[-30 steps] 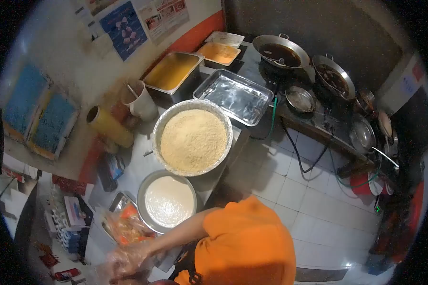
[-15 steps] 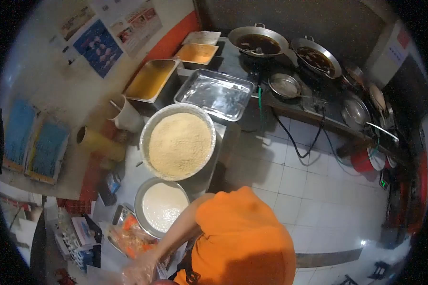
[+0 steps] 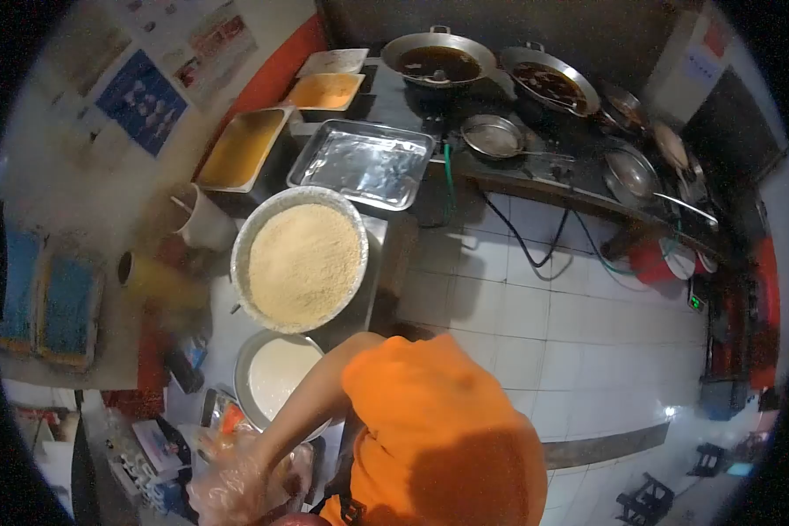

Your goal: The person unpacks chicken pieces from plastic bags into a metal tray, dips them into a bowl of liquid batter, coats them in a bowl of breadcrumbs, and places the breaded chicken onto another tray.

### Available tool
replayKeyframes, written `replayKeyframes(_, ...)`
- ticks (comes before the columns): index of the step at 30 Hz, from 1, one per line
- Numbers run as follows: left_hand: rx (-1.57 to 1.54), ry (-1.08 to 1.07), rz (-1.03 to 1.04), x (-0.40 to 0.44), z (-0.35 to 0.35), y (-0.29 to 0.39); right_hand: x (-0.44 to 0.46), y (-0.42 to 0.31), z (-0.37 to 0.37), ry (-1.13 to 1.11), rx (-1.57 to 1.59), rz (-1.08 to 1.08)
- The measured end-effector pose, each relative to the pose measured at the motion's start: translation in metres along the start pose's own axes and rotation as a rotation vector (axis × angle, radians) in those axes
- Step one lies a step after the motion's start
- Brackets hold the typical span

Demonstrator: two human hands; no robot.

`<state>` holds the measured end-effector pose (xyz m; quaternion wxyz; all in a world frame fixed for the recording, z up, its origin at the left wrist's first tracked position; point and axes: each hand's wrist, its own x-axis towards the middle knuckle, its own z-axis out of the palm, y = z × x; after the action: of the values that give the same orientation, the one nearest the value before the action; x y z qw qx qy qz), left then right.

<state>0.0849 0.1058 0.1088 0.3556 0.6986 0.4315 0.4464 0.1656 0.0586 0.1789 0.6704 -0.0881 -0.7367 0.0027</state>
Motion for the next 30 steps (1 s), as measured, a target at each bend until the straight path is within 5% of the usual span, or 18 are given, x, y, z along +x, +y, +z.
replayKeyframes(2,-0.006,0.026,-0.038,-0.006,-0.013,-0.005,-0.003,0.006,-0.003,-0.024,-0.277,0.015)
replayKeyframes(5,0.008,0.100,-0.110,-0.026,-0.041,-0.012,0.005,0.000,-0.014,0.104,-0.072,0.121)
replayKeyframes(8,0.012,0.223,-0.201,-0.051,-0.071,-0.020,0.032,-0.007,-0.045,-0.413,0.114,0.379)
replayKeyframes(11,0.014,0.357,-0.286,-0.082,-0.097,-0.026,0.057,-0.008,-0.067,-0.856,0.387,0.868)
replayKeyframes(14,0.005,0.489,-0.377,-0.116,-0.113,-0.030,0.045,0.008,-0.059,-0.531,0.612,0.536)
replayKeyframes(30,-0.048,0.935,-0.649,-0.218,-0.105,-0.022,0.093,0.011,-0.095,-1.180,0.647,0.542)
